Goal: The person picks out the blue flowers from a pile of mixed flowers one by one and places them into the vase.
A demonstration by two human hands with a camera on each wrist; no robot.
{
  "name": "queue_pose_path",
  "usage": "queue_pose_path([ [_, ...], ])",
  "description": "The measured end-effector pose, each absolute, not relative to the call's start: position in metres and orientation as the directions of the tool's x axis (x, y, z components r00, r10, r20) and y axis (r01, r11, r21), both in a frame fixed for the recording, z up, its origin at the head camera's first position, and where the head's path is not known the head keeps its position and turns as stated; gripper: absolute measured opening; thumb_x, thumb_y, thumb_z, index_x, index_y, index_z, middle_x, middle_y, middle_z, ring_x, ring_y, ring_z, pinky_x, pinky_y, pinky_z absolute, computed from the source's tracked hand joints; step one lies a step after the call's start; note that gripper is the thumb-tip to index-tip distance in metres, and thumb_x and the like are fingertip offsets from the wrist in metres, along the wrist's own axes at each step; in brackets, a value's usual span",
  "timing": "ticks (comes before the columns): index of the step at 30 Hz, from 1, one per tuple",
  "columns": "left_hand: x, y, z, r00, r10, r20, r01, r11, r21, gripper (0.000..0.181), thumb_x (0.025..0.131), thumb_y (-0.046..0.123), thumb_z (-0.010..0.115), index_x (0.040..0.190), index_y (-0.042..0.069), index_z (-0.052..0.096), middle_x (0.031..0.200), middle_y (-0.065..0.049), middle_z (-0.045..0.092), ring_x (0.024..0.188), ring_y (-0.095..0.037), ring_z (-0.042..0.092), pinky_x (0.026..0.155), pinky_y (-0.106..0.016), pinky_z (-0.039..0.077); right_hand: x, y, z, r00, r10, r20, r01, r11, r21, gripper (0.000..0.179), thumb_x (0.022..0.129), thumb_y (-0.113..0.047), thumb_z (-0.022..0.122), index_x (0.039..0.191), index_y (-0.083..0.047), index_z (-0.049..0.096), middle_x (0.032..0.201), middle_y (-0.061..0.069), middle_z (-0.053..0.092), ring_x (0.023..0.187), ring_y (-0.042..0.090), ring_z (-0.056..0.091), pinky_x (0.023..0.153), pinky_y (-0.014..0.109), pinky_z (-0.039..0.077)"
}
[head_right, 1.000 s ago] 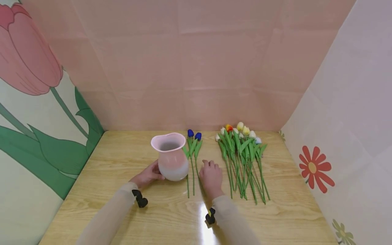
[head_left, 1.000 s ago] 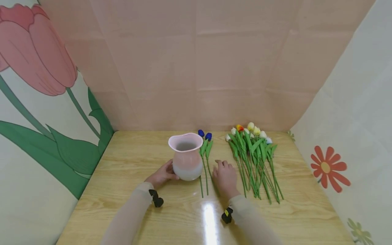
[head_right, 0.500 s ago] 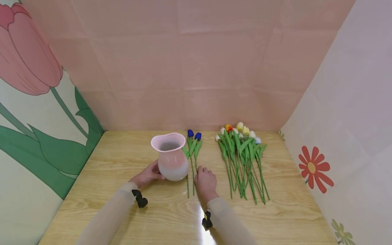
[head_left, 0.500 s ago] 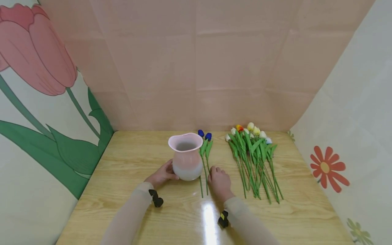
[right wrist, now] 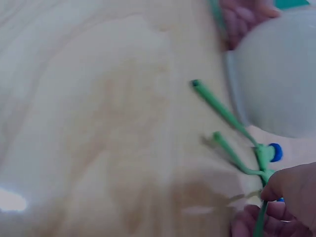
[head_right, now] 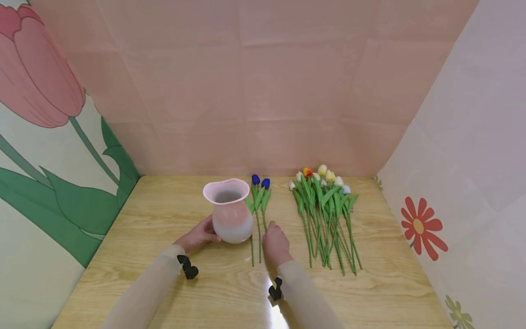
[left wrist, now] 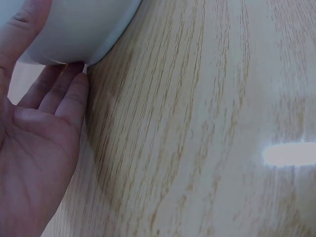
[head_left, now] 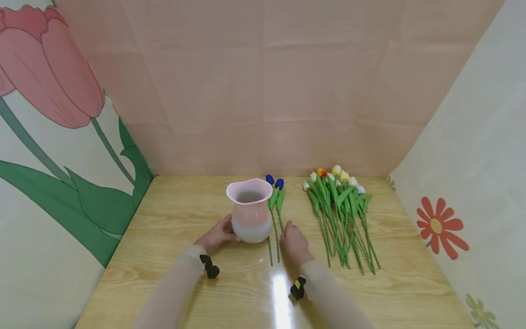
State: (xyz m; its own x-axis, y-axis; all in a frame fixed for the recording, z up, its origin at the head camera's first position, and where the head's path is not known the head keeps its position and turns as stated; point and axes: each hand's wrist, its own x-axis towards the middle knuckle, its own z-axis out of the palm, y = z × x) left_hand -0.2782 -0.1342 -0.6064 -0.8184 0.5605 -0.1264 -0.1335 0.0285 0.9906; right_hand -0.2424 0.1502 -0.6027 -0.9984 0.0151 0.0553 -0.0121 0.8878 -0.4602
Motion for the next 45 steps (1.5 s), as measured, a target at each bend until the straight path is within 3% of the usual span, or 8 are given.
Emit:
queue_pose_path([
  [4,-0.279,-0.134,-0.607,-0.816,0.563,-0.131,-0.139,0.029,0.990,0.089,0.080,0.003,0.077,0.151,0.025,0.029,0.153,-0.011,0.038,0.141,-0.029,0.035,0.112,-0.044,0.034,-0.247,0.159,-0.592,-0.997,0.064,0.035,0.031,0.805,-0.592,0.017,0.096,-0.012,0.051,0.105,0.002,0.047,0.070,0.013,0.058,0.059,0.025,0.056,0.049,0.037,0.044],
  [14,-0.280,-0.135,-0.611,-0.813,0.569,-0.126,-0.137,0.023,0.990,0.089,0.078,0.006,0.078,0.151,0.028,0.030,0.154,-0.008,0.038,0.141,-0.029,0.035,0.115,-0.047,0.029,-0.252,0.181,-0.554,-0.986,0.164,0.024,0.103,0.723,-0.684,0.033,0.103,-0.032,0.044,0.120,-0.005,0.053,0.061,0.006,0.056,0.043,0.015,0.044,0.038,0.028,0.034],
  [20,-0.280,-0.135,-0.611,-0.808,0.575,-0.130,-0.150,0.013,0.989,0.089,0.078,0.004,0.078,0.150,0.030,0.032,0.154,-0.004,0.038,0.142,-0.026,0.034,0.115,-0.045,0.028,-0.252,0.187,-0.537,-0.944,0.221,0.247,-0.021,0.703,-0.711,0.037,0.102,-0.044,0.043,0.112,-0.011,0.057,0.064,0.005,0.052,0.043,0.017,0.041,0.039,0.031,0.034],
  [25,-0.280,-0.135,-0.609,-0.807,0.578,-0.121,-0.139,0.014,0.990,0.091,0.079,0.004,0.077,0.152,0.027,0.028,0.155,-0.008,0.036,0.141,-0.028,0.035,0.112,-0.042,0.033,-0.250,0.180,-0.517,-0.880,0.241,0.408,-0.164,0.654,-0.739,0.044,0.100,-0.052,0.039,0.111,-0.013,0.059,0.065,0.001,0.051,0.045,0.016,0.040,0.039,0.029,0.032],
  [31,-0.280,-0.136,-0.607,-0.810,0.571,-0.133,-0.136,0.037,0.990,0.091,0.079,0.007,0.078,0.152,0.028,0.027,0.155,-0.009,0.035,0.141,-0.029,0.034,0.112,-0.043,0.034,-0.235,0.159,-0.482,-0.796,0.270,0.542,-0.337,0.547,-0.766,0.026,0.101,-0.035,0.050,0.107,-0.011,0.060,0.066,0.001,0.049,0.050,0.014,0.038,0.044,0.026,0.031],
  [38,-0.282,-0.135,-0.608,-0.810,0.565,-0.158,-0.157,0.050,0.986,0.091,0.078,0.006,0.078,0.151,0.029,0.029,0.155,-0.007,0.035,0.141,-0.029,0.035,0.112,-0.045,0.033,-0.220,0.133,-0.463,-0.675,0.267,0.687,-0.538,0.460,-0.707,0.008,0.097,-0.008,0.057,0.099,-0.001,0.059,0.062,0.003,0.046,0.051,0.006,0.033,0.047,0.021,0.029],
  [45,-0.280,-0.139,-0.594,-0.789,0.596,-0.150,-0.123,0.086,0.989,0.092,0.078,0.003,0.078,0.152,0.021,0.025,0.151,-0.016,0.039,0.134,-0.032,0.044,0.105,-0.041,0.042,-0.197,0.110,-0.455,-0.674,0.217,0.706,-0.579,0.439,-0.687,0.009,0.095,-0.003,0.057,0.094,0.005,0.059,0.060,0.006,0.044,0.054,0.001,0.031,0.048,0.019,0.028],
])
